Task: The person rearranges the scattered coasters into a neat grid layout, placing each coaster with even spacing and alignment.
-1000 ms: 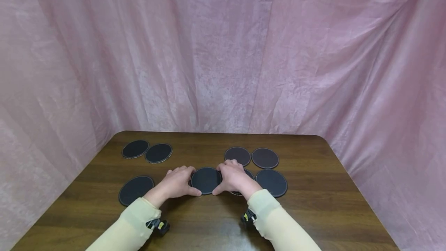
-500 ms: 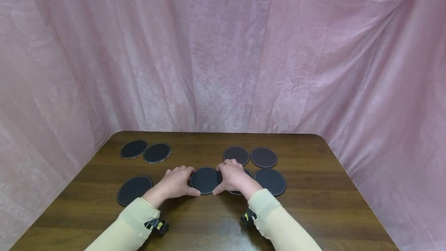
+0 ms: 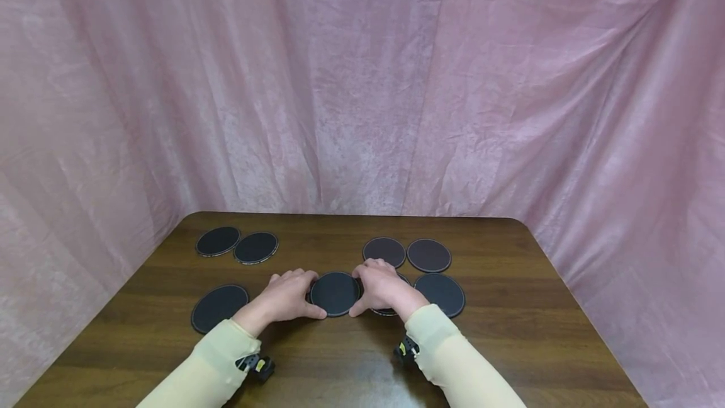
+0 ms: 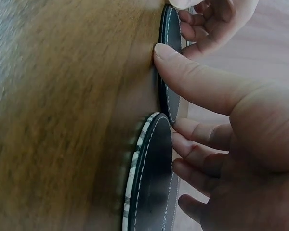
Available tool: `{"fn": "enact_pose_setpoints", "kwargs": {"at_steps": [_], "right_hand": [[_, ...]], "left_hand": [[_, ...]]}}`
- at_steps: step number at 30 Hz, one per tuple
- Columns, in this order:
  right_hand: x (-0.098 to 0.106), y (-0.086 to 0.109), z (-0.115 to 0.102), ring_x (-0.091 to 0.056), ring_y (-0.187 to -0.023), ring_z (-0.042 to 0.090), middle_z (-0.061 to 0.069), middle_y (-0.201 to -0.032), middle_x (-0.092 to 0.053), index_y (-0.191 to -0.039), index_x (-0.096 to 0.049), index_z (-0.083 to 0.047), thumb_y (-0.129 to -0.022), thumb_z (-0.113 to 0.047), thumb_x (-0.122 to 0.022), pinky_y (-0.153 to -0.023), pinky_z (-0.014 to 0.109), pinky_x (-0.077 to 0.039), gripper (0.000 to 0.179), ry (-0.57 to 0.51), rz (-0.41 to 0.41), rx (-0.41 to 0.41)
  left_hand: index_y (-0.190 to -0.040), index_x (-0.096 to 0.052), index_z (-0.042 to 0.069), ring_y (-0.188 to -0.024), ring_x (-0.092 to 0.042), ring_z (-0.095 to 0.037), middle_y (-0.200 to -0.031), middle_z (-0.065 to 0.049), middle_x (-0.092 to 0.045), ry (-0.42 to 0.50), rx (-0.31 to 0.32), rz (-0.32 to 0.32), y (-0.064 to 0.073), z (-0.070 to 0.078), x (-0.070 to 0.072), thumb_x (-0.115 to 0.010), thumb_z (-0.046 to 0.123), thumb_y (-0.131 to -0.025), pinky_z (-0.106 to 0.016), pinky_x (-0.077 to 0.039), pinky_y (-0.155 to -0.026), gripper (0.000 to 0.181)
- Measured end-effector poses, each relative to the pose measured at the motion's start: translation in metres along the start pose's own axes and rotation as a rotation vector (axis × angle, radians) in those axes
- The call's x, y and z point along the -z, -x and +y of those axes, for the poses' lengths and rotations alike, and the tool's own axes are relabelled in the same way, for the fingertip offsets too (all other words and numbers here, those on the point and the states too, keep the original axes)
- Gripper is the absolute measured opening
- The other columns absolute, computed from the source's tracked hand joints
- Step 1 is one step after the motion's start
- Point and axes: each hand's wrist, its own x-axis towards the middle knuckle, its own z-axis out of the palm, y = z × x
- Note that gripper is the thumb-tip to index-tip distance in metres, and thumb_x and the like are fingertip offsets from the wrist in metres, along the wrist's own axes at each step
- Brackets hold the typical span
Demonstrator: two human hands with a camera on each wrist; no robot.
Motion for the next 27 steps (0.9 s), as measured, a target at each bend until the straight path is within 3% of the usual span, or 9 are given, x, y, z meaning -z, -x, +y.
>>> {"fn": "enact_pose_setpoints", "kwargs": {"at_steps": [14,27], "right_hand": [[0.0008,0.0011,0.0026,-0.060,-0.125,0.034,0.007,-0.127,-0.068,-0.136,-0.073,-0.007,-0.075,-0.037,-0.106,-0.113,0.050,-0.047,0.075,0.012,0.018,0.028],[-0.0002,0.0022,0.0033,-0.058,-0.130,0.038,0.008,-0.128,-0.068,-0.138,-0.071,-0.007,-0.075,-0.038,-0.106,-0.115,0.051,-0.046,0.078,-0.014,0.010,0.018]], "left_hand": [[-0.139,-0.069,-0.001,-0.113,-0.064,-0.035,-0.122,-0.015,-0.071,0.004,-0.003,-0.001,0.0006,0.0015,0.0005,-0.100,0.047,-0.080,-0.057,-0.042,-0.094,0.083],[-0.137,-0.069,0.000,-0.112,-0.065,-0.035,-0.120,-0.015,-0.071,-0.004,-0.007,0.008,0.0007,0.0025,-0.0024,-0.100,0.048,-0.079,-0.057,-0.042,-0.094,0.081]]}}
